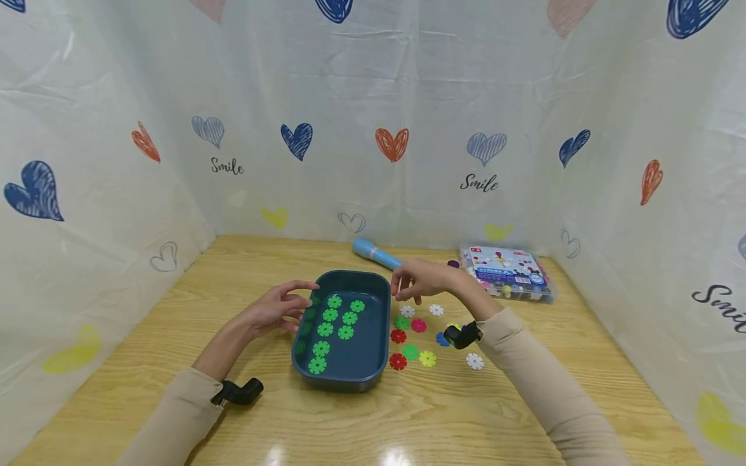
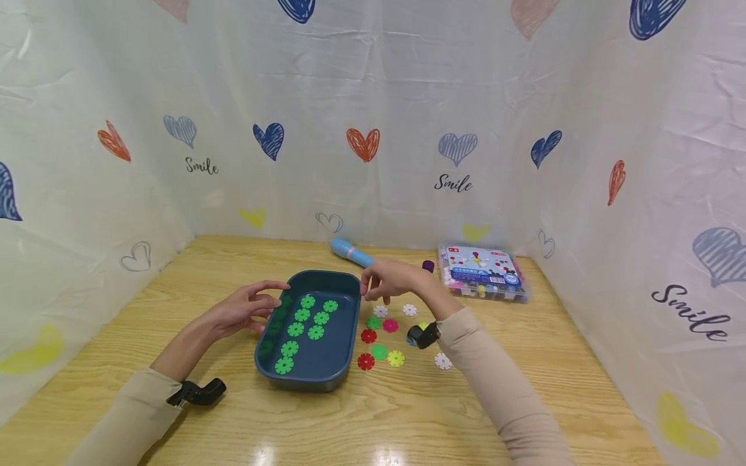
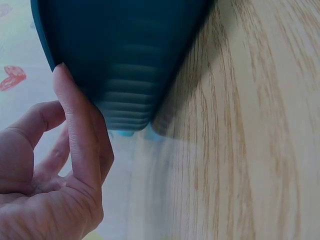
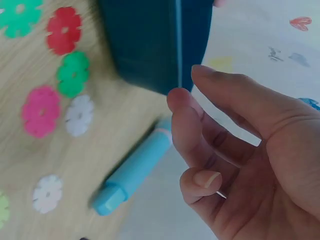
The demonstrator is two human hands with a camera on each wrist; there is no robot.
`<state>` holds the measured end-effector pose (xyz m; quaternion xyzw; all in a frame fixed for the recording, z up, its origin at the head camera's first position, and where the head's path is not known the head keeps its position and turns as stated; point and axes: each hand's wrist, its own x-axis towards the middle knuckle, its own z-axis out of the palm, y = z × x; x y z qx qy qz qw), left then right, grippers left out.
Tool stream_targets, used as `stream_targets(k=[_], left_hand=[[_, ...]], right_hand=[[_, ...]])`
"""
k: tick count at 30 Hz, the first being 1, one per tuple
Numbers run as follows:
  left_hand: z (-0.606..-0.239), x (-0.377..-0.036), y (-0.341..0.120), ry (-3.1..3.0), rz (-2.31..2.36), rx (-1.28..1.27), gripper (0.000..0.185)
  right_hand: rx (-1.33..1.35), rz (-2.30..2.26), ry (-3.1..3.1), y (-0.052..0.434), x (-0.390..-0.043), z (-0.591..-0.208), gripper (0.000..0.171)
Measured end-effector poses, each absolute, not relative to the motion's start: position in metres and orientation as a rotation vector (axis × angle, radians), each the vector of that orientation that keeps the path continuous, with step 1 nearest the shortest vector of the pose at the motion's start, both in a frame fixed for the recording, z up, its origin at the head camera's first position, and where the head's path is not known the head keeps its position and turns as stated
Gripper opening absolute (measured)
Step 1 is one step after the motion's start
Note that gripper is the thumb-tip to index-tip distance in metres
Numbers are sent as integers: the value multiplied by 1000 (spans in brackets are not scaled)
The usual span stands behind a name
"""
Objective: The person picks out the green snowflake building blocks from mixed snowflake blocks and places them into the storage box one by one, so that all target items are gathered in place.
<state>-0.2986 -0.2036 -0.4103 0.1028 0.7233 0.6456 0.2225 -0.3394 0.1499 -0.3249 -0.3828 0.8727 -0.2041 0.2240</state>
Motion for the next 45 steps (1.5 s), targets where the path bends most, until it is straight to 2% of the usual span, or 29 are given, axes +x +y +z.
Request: stream_targets(k=[19, 29, 45], left_hand=[[-410, -298, -204, 1999, 1782, 293, 55], [-410, -299, -204, 2007, 1775, 280, 55], [-410, -298, -203, 2020, 1771, 266, 56]], right_hand=[[-1125, -534, 2383, 188, -303, -378, 18], [-1230, -504, 2414, 186, -293, -392, 24], [-1155, -466, 2450, 176, -288, -397, 23]])
